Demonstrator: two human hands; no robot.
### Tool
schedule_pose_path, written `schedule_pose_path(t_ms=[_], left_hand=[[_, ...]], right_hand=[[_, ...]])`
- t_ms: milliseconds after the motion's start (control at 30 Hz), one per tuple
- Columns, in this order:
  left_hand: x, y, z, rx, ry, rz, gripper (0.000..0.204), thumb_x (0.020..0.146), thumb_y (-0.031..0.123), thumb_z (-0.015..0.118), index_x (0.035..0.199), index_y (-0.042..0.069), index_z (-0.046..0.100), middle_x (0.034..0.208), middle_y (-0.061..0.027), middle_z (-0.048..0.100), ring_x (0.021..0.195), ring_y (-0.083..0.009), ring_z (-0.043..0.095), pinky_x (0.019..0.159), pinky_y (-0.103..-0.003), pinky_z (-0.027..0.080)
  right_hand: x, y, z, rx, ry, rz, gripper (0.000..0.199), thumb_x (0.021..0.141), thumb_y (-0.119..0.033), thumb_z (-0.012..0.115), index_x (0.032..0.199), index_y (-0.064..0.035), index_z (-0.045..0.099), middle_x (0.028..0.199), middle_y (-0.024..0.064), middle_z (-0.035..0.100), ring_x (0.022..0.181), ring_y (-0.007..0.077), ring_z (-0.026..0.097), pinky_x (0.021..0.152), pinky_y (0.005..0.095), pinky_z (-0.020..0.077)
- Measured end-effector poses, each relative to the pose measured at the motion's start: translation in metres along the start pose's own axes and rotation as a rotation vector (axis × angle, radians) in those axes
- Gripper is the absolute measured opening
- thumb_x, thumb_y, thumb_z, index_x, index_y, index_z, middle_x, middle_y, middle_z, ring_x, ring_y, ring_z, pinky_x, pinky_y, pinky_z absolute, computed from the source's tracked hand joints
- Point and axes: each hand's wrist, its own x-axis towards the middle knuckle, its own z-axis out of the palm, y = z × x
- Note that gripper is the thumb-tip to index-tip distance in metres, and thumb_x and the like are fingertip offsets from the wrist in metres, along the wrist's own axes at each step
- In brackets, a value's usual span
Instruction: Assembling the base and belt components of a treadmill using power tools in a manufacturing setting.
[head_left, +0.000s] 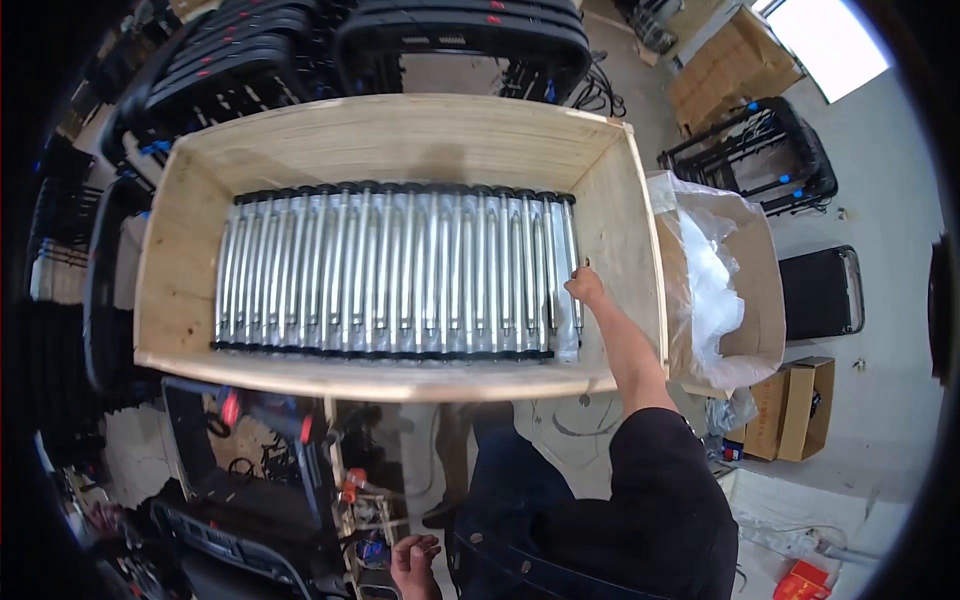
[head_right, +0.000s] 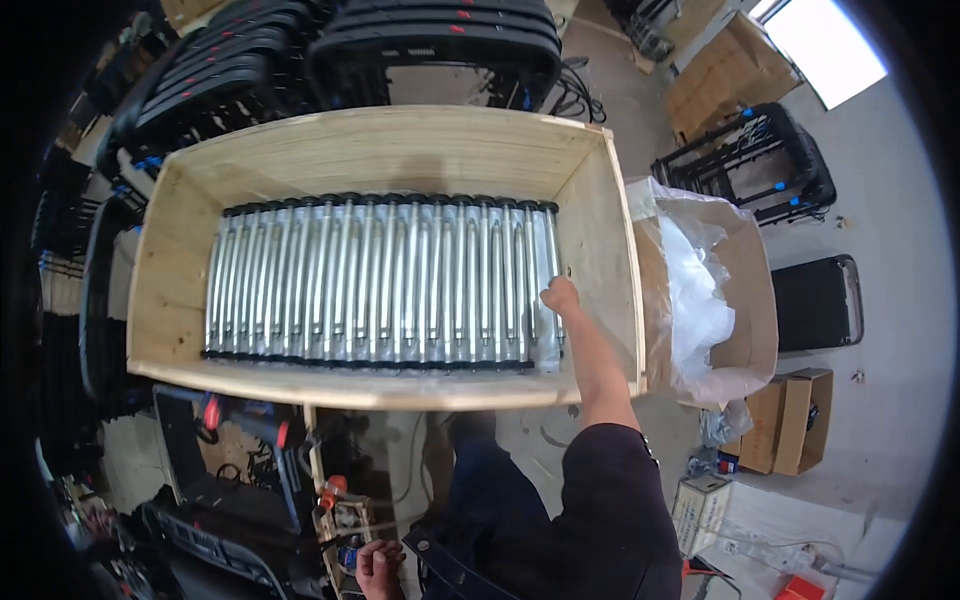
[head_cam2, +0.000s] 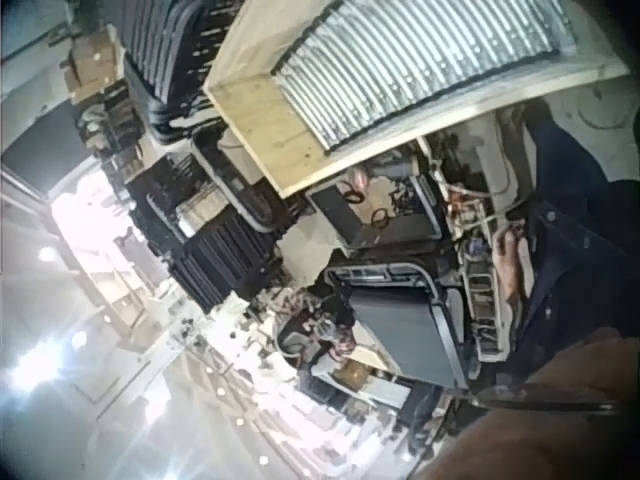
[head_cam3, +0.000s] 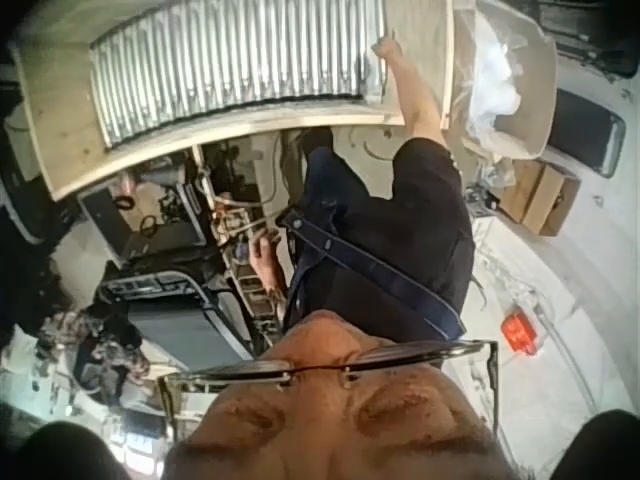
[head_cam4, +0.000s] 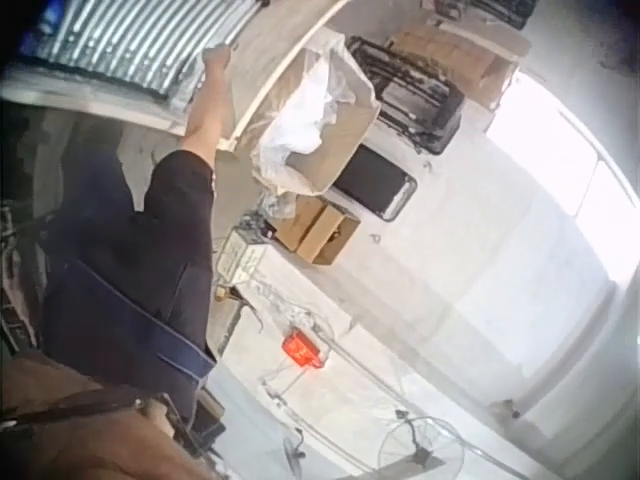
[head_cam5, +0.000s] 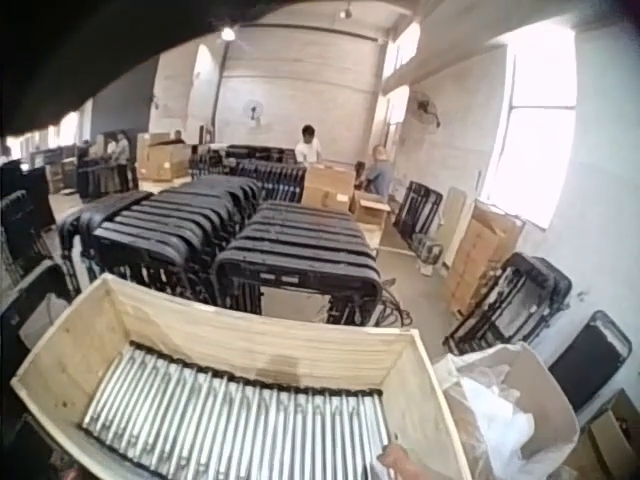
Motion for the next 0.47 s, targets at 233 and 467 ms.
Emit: schedule_pose_path(t_ms=[233, 467], left_hand=[[0.055, 0.017, 0.104, 0.124, 0.005, -0.218, 0.038, 0.099, 0.034, 0.066, 0.120, 0.002, 0.064, 0.107, -0.0143, 0.068, 0.098, -0.0270, 0.065, 0.093, -0.043, 0.052], [0.116, 0.009, 0.148, 0.312, 0.036, -0.388, 0.077, 0.092, 0.055, 0.069, 0.133, -0.009, 0.057, 0.120, -0.0210, 0.065, 0.115, -0.0306, 0.061, 0.103, -0.044, 0.047]], right_hand=[[0.122, 0.025, 0.068, -0.137, 0.030, 0.147, 0.040, 0.083, -0.011, 0.062, 0.120, 0.0029, 0.053, 0.125, 0.0268, 0.062, 0.112, 0.0432, 0.064, 0.095, 0.0478, 0.0546], [0.236, 0.005, 0.040, -0.111, 0.156, 0.224, 0.049, 0.087, -0.005, 0.062, 0.131, 0.0010, 0.042, 0.130, 0.0244, 0.056, 0.110, 0.0412, 0.066, 0.094, 0.0472, 0.0558]])
